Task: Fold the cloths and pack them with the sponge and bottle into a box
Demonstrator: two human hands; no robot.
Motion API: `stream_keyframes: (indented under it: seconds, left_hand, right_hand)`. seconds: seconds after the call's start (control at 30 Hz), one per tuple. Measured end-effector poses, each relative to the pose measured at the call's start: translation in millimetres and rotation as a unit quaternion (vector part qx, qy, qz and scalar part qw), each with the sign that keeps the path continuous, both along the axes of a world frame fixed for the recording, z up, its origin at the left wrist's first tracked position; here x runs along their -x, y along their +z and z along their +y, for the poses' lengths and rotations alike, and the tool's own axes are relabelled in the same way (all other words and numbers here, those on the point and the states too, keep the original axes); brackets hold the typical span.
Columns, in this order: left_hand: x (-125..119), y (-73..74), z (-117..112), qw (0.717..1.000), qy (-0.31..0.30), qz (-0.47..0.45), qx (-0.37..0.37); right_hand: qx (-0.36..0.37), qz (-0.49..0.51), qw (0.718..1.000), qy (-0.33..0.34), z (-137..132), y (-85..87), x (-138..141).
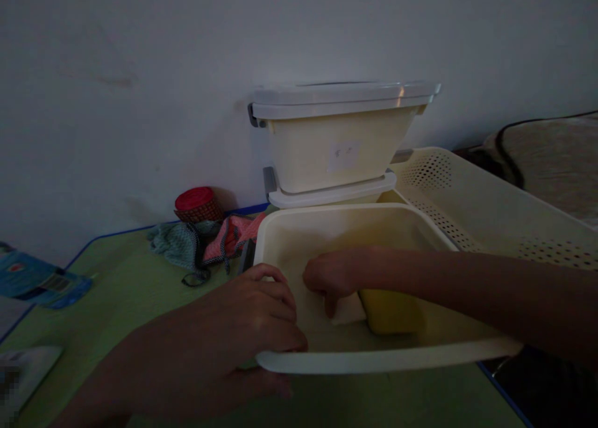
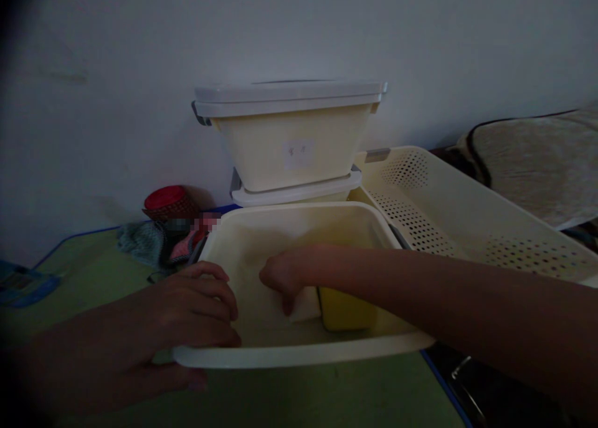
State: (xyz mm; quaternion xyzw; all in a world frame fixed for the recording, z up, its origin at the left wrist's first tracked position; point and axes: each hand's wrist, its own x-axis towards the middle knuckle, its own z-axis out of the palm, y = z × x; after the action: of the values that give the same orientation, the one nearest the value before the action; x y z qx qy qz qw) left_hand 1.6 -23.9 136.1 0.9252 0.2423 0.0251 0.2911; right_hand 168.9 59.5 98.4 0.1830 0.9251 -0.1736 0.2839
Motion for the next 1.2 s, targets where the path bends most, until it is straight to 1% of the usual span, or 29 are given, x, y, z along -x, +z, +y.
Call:
stream_keyframes:
  seconds: [0.13,0.23,0.5,0.77,0.97,1.1,1.2]
  left_hand:
    - [-0.1,0.4,-0.7,1.0,0.001,-0.003,-0.001]
    - [-0.3,0.6,-0.5,1.0,-0.002,0.004,0.0]
    - [0.2,0.1,0.0,1.0,-0.003,-0.008,-0.002]
    - [0.1,0.1,-0.1,1.0,-0.003,-0.001,-0.004]
    - [0.2,-1.2,0.0,1.0,-0.005,-0.025,-0.004]
    - [-1.0,0.0,0.7,1.0,-0.008,-0.013,-0.004]
    - [-2.2,1.6,1.6,1.0,-0.009,0.003,-0.002]
  right_hand:
    - [0.033,-0.029,0.999,0.022,5.0,2.8,0.1]
    - [0.049,-0.029,0.998,0.017,6.1,5.5,-1.3]
    - [0.026,0.009,0.999,0.029,2.4,7.1,-2.6]
    - [0.029,-0.003,0.999,0.027,3.7,12.6,-2.0]
    - [0.042,0.016,0.997,0.07,4.9,8.7,-1.9]
    - [0.042,0.018,0.997,0.063,3.0,7.2,-2.4]
    - [0.026,0.013,0.998,0.062,2.1,8.2,-3.7]
